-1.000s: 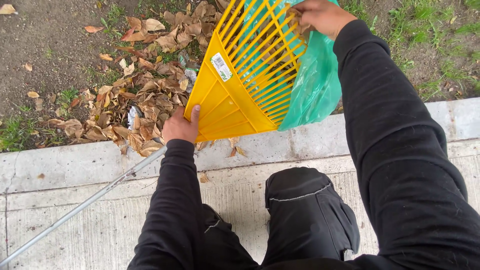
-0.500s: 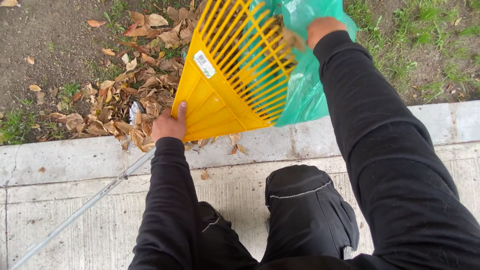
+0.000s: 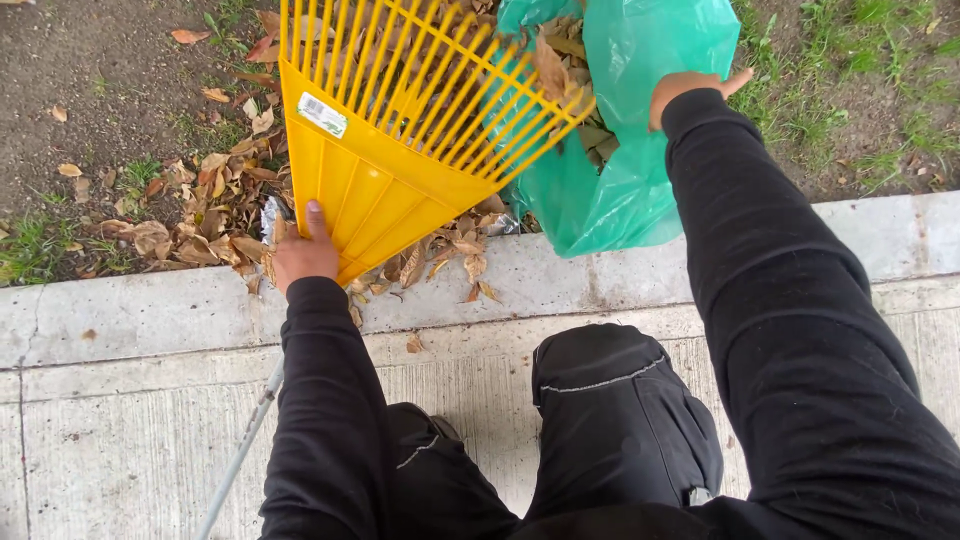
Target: The person rakes leaves and debris on a concrete path into a pile, then picks up the pile using the rake and their hand to place it into a green plastic bag.
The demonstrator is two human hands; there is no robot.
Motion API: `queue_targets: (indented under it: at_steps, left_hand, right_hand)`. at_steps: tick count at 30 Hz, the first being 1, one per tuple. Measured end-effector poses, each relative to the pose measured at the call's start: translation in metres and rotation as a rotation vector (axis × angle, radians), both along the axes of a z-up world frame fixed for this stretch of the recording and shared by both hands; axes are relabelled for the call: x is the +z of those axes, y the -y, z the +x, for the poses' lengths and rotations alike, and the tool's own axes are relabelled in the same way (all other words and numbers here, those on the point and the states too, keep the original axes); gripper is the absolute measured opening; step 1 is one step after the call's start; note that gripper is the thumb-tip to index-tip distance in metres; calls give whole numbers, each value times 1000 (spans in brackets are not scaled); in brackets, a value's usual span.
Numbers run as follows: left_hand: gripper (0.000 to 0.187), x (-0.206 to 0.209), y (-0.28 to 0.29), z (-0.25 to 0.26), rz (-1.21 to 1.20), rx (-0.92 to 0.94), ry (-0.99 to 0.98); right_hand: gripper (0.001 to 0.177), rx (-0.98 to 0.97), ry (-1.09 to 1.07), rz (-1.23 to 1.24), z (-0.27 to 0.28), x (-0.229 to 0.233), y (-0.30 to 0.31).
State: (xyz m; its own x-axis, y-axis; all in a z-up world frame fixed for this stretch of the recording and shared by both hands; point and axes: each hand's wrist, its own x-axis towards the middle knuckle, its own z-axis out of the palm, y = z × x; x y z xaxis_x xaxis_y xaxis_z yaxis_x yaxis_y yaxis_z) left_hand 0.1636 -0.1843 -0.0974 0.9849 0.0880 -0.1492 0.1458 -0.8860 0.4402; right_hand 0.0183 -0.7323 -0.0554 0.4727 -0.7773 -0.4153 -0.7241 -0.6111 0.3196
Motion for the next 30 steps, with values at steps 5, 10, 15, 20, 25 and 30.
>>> queue_targets:
  at_steps: [5,10,15,20,25,30]
  left_hand:
    - [92,-16,-8,6,2,-67,-43]
    - [93,-5,-6,3,0,-43,-115]
    - [96,-17,-6,5,8,-57,-109]
    - [96,-9,-5,7,9,-69,-122]
    - [95,-2,6,18,-47,-64,-63]
    - [88,48,25,10,-108,-136,19]
  right_hand:
    - [27,296,303,-94,17,-76,-29]
    - [46,599,413,260,22,-90,-142]
    - [38,275,220,385,7,-107,-212]
    - [55,131,718,293,18,-199,-168]
    - [52,634,1009,245,49,-139,-177]
    - [52,688,1256,655,51,-62,-219]
